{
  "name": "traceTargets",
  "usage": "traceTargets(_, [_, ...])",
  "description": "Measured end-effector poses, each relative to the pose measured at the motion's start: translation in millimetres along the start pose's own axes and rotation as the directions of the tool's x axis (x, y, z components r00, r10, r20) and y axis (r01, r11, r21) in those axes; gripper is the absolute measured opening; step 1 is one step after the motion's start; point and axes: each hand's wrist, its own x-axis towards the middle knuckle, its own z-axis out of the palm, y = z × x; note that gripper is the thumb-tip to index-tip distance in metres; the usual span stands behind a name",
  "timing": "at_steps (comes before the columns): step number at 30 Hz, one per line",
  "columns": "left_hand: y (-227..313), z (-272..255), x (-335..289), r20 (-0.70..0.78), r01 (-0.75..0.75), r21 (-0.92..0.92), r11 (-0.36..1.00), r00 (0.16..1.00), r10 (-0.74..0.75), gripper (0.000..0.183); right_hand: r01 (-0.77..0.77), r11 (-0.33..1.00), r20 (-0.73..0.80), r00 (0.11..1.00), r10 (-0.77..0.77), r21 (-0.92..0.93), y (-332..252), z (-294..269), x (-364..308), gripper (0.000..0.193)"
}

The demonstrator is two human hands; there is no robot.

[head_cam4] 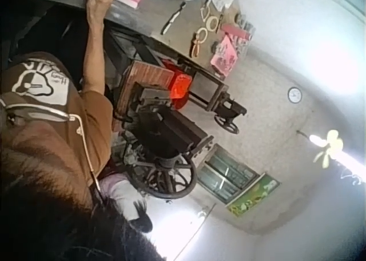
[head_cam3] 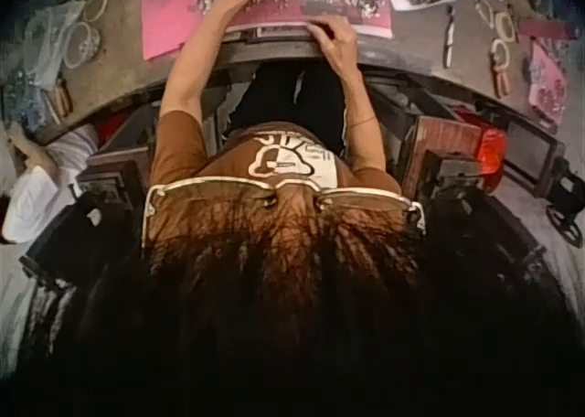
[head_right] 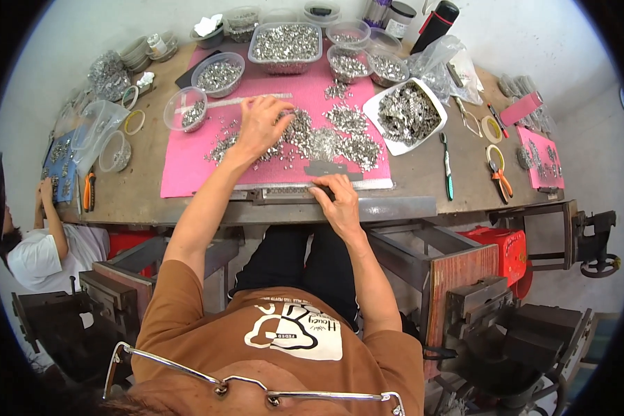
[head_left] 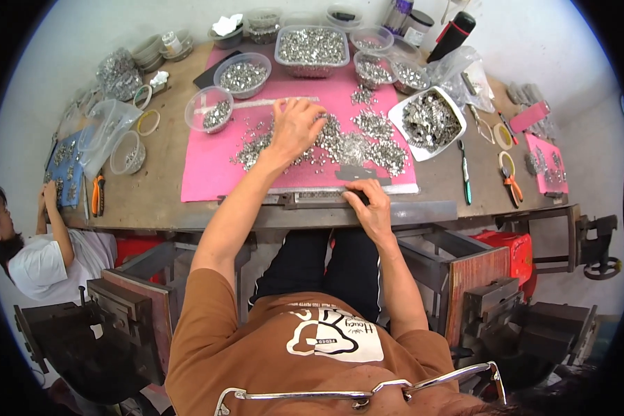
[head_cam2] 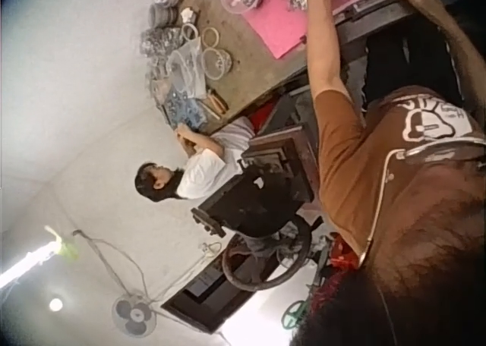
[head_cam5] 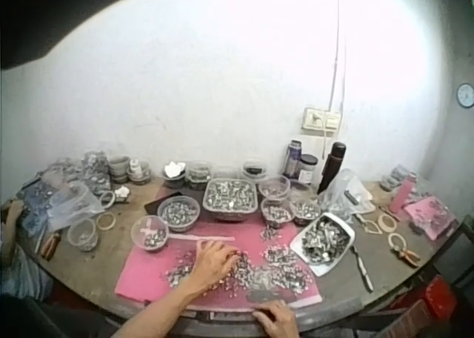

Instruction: Manually assembling small metal pieces into a larger component using a workbench fixture.

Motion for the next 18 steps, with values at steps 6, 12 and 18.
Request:
traceTargets(6, [2.2,-93.7,-95.6,0.033,0.108,-0.100,0.989,0.994,-0.105,0.026,-0.009,0.996,-0.005,1.000,0.009,0.083,6.1,-0.5,2.3,0.015])
traceTargets(12, [-0.6,-139.3,-176.5,0.014,0.231,0.135,0.963,0.972,-0.235,0.034,-0.103,0.979,-0.087,0.989,0.120,0.173,0.2,-0.7,1.9,0.009])
traceTargets(18, [6.0,-165.5,-166.9,0.147,0.186,0.079,0.979,0.969,-0.196,0.037,-0.101,0.980,-0.162,0.978,0.129,0.169,3.5,-0.2,-1.8,0.008])
